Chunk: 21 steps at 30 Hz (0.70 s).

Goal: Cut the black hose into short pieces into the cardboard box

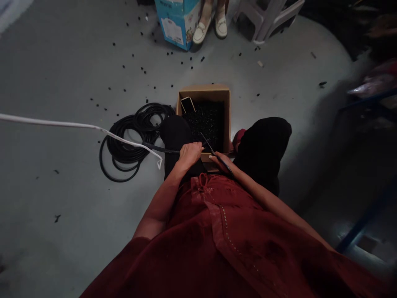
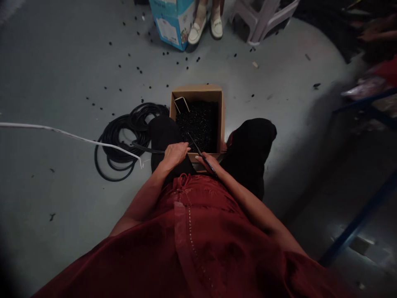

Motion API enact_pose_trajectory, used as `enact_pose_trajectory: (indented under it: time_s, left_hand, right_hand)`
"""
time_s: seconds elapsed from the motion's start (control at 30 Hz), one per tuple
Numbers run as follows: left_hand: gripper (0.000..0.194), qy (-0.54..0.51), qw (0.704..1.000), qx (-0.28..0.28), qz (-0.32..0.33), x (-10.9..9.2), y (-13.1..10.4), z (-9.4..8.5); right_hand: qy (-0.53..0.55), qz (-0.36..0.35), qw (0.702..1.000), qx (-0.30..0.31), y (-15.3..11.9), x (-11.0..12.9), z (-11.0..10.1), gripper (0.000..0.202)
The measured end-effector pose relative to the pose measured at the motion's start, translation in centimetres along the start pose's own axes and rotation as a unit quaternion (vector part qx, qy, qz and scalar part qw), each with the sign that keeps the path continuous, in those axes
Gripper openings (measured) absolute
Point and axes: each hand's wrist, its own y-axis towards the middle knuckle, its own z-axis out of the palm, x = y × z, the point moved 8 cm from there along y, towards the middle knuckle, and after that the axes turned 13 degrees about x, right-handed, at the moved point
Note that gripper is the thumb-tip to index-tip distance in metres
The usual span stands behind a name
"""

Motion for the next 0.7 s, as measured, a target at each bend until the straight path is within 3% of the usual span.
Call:
enact_pose_trajectory:
  time_s: [0.3, 0.5, 0.7]
  left_hand:
    - [0.038, -0.015, 1.0, -0.005, -0.012, 0.2, 0.1, -0.4]
    - [0.039, -0.072, 0.997, -0.022, -0.016, 1.0, 0.4, -1.3]
    - [0.038, -0.138, 0.99, -0.026, -0.006, 1.7, 0.8, -2.2]
  right_hand:
    - [-0.008, 0.038, 0.999, -0.035, -0.1, -0.3, -0.2, 0.031]
    - [0.114, 0.0, 0.991, -0.074, -0.7, -0.3, -1.1, 0.034]
    - [0.2, -0.026, 0.978, -0.052, -1.3, 0.3, -1.2, 0.035]
